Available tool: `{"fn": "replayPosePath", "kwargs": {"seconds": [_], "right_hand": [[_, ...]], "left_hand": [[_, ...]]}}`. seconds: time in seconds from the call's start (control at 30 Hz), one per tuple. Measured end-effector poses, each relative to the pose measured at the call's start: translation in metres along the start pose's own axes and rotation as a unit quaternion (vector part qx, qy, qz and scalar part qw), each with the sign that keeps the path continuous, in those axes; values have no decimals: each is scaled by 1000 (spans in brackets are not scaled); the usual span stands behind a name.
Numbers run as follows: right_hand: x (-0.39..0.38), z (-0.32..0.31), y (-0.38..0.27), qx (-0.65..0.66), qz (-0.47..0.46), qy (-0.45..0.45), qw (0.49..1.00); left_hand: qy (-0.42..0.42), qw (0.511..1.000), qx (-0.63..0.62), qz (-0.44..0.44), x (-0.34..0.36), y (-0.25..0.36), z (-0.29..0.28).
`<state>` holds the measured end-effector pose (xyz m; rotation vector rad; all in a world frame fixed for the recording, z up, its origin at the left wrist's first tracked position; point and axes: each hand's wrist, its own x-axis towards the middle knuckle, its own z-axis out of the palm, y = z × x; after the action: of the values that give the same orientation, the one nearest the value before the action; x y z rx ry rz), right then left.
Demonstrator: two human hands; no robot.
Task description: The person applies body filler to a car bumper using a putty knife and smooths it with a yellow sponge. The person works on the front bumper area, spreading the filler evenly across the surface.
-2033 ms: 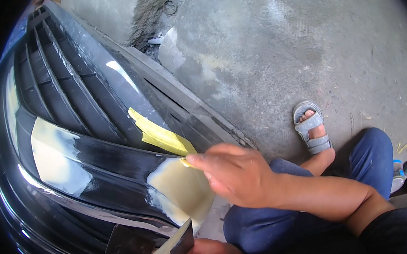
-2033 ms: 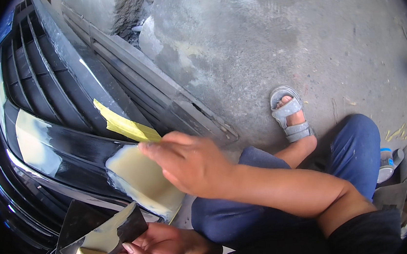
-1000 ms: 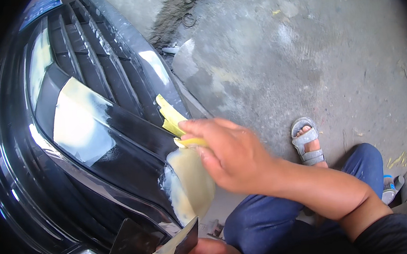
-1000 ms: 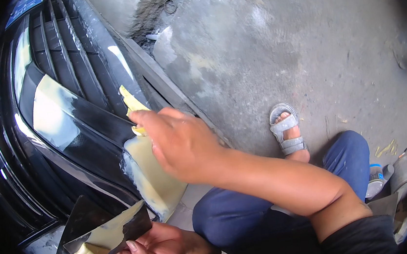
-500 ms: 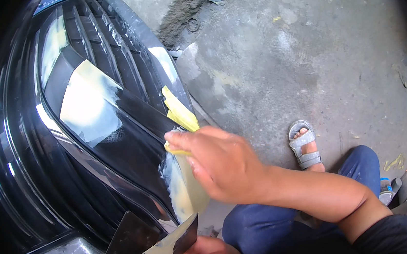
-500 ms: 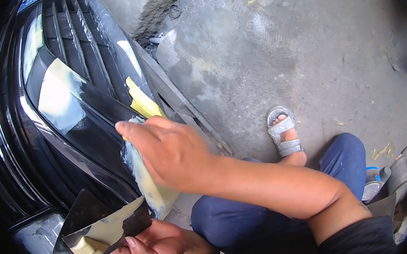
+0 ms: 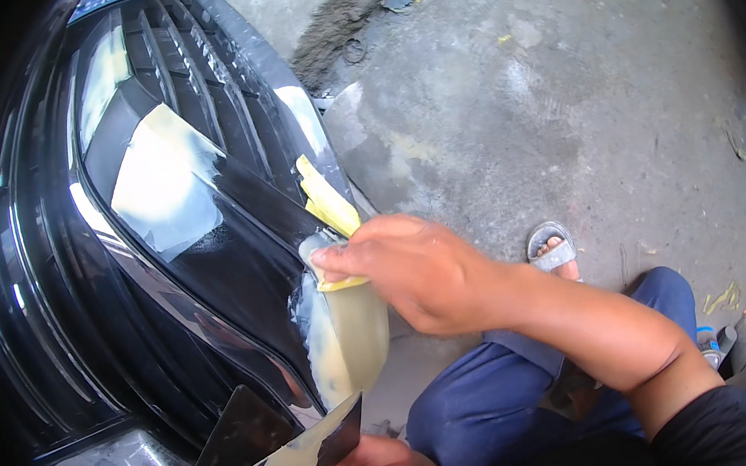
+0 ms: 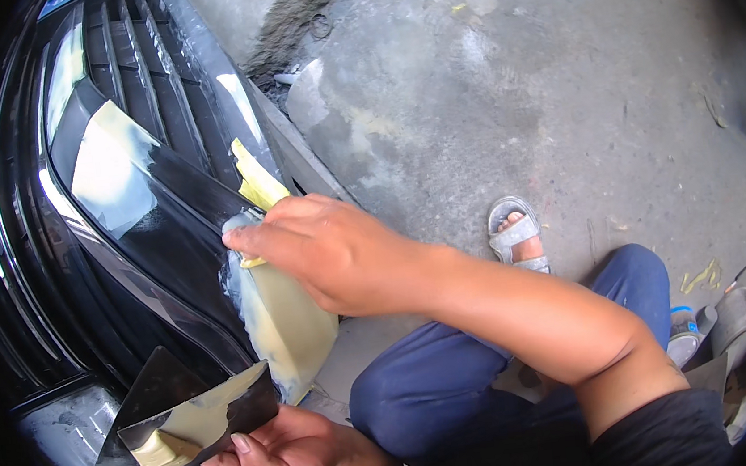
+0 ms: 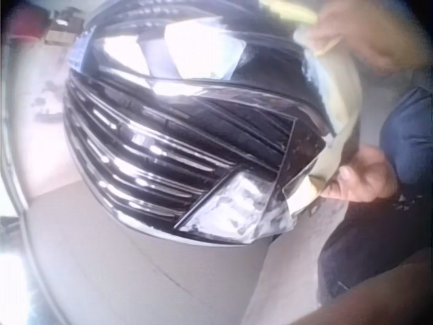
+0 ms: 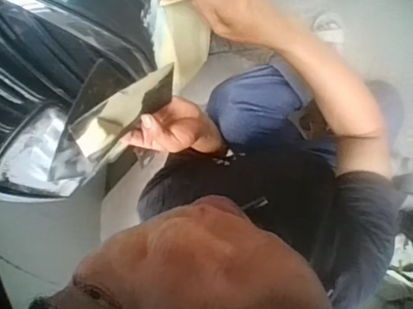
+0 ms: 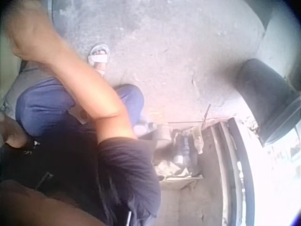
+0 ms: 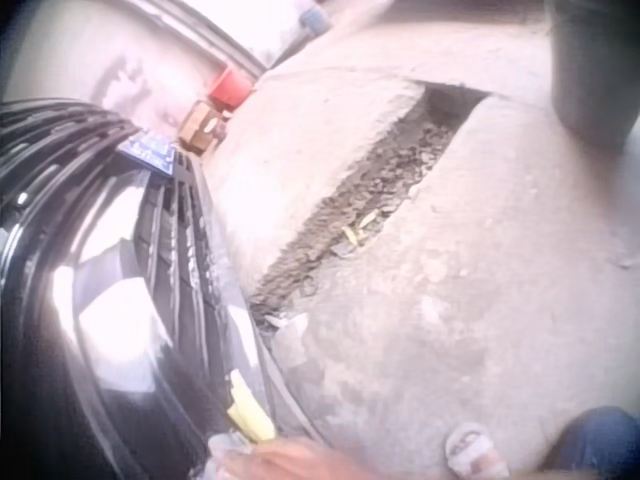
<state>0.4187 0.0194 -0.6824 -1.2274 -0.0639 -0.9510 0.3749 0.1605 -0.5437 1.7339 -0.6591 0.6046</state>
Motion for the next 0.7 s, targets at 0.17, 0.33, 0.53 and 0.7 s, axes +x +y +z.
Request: {"fn": "replayPosePath", "kwargs": {"seconds": [0.17,0.33,0.53,0.7], "right_hand": [[28,-11,11,-42,-3,37,998],[6,4,3,-80,-12,-13,997],[-1,-2,-4,-101,12,29,994],[1,11,-5,-124,-22,28,992]], "left_hand": [[15,1000,14,-7,-2,2,2],[-18,1000,-5,-7,-1,1,-3],[-24,999,-21,-10,-2,3,-4],[-31,999,-26,-18,-3,4,-7]]}}
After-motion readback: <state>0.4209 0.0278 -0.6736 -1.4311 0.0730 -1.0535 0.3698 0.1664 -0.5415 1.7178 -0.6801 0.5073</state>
